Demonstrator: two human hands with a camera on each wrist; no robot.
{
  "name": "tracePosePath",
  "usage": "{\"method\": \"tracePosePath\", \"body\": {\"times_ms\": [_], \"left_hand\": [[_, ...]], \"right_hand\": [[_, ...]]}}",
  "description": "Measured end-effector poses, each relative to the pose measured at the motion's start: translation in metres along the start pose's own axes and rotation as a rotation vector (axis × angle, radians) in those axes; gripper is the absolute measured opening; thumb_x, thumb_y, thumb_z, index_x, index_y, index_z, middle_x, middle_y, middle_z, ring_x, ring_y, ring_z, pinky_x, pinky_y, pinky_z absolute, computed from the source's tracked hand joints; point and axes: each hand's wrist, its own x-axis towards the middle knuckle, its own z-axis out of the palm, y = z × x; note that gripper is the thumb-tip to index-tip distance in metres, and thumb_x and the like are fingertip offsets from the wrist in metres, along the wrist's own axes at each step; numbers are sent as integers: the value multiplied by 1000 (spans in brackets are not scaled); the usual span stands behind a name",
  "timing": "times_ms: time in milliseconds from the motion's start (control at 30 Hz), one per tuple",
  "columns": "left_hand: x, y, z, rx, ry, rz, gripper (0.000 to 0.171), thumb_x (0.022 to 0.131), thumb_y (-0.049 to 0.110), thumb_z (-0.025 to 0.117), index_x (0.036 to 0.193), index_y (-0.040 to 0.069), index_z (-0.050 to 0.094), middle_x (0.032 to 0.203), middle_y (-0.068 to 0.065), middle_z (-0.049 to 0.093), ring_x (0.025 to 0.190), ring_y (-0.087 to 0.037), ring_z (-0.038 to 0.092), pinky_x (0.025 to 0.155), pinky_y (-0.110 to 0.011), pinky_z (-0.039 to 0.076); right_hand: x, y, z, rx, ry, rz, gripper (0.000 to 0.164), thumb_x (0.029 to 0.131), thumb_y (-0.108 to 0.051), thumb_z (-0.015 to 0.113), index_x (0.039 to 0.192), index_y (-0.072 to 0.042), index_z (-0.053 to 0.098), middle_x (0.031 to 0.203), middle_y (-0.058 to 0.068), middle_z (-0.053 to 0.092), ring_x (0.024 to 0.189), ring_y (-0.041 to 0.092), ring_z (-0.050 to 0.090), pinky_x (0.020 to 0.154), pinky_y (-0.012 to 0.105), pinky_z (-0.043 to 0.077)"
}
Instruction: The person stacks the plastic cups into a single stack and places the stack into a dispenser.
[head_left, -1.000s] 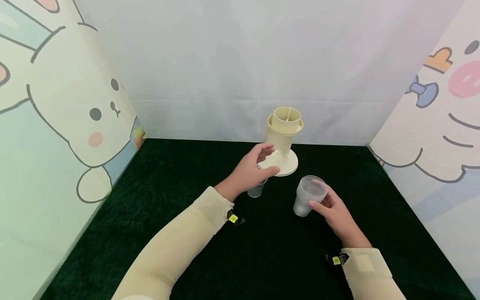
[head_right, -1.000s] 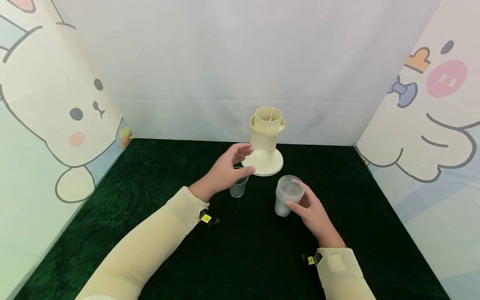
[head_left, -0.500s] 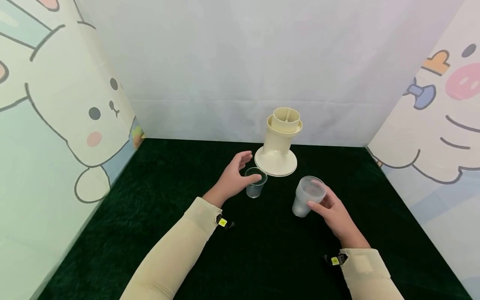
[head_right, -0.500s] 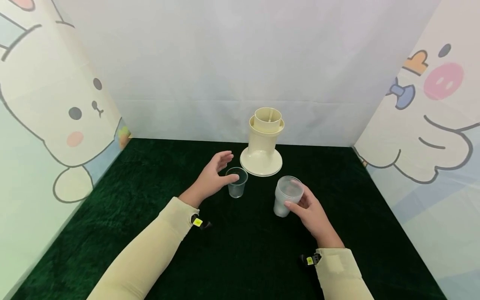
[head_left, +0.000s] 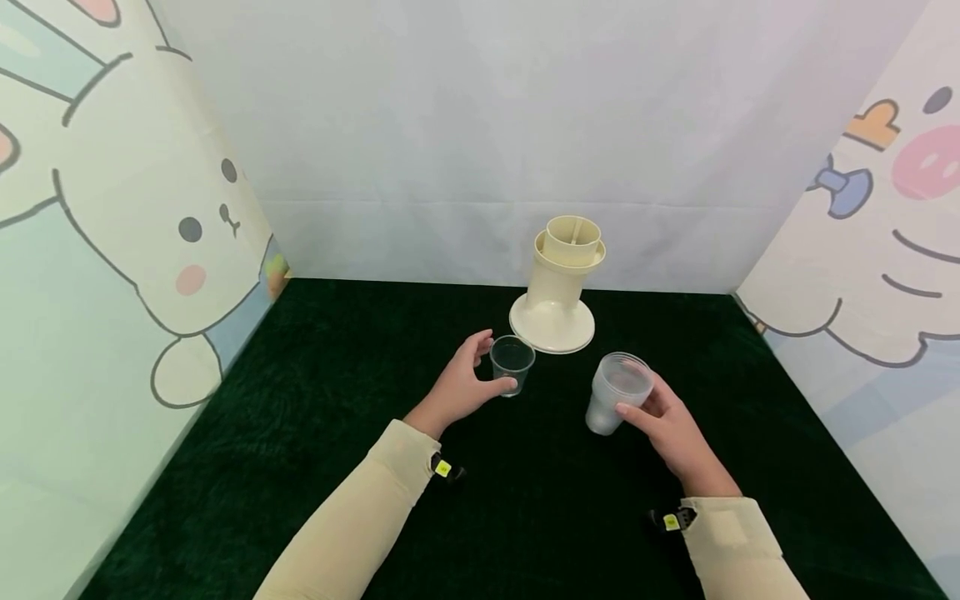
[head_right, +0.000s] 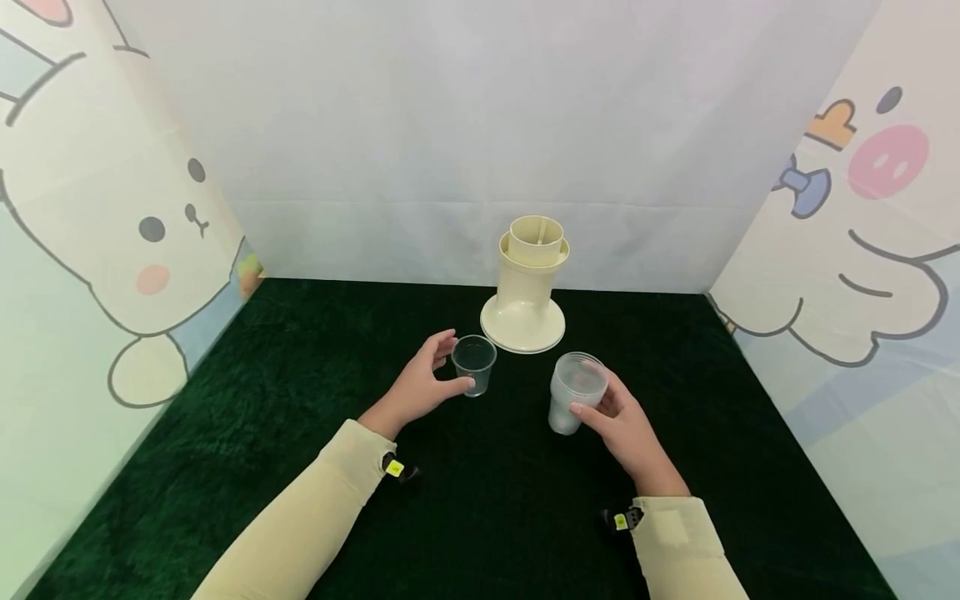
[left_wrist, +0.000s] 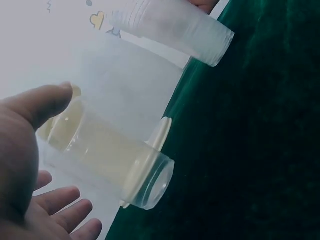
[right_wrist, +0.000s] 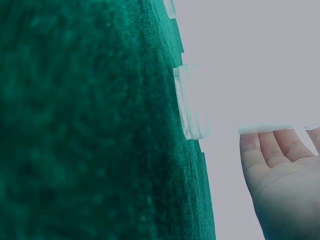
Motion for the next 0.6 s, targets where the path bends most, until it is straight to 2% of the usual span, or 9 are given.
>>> {"method": "tracePosePath", "body": {"times_ms": [200, 500, 600], "left_hand": [[1, 0, 2, -43, -44, -38, 97, 87, 38, 84, 162, 19, 27, 159, -4, 43, 145, -19, 40, 119, -41, 33], [8, 8, 5, -57, -57, -14, 103, 81, 44, 88, 161, 21, 28, 157, -5, 45, 144, -21, 43, 118, -40, 34], [10, 9, 6, -58, -64, -17, 100, 82, 46, 87, 160, 21, 29, 157, -5, 44, 144, -21, 42, 118, -41, 35]], "right_hand": [[-1, -1, 1, 1, 2, 9, 65, 104, -21, 65, 160, -13, 33, 155, 15, 39, 129, 14, 50, 96, 17, 46], [-1, -1, 0, 1, 3, 18, 64, 104, -21, 65, 159, -13, 33, 154, 15, 38, 128, 15, 50, 95, 17, 46], [-1, -1, 0, 1, 4, 21, 65, 104, -22, 65, 159, -14, 33, 154, 15, 38, 129, 16, 50, 96, 17, 46]]}}
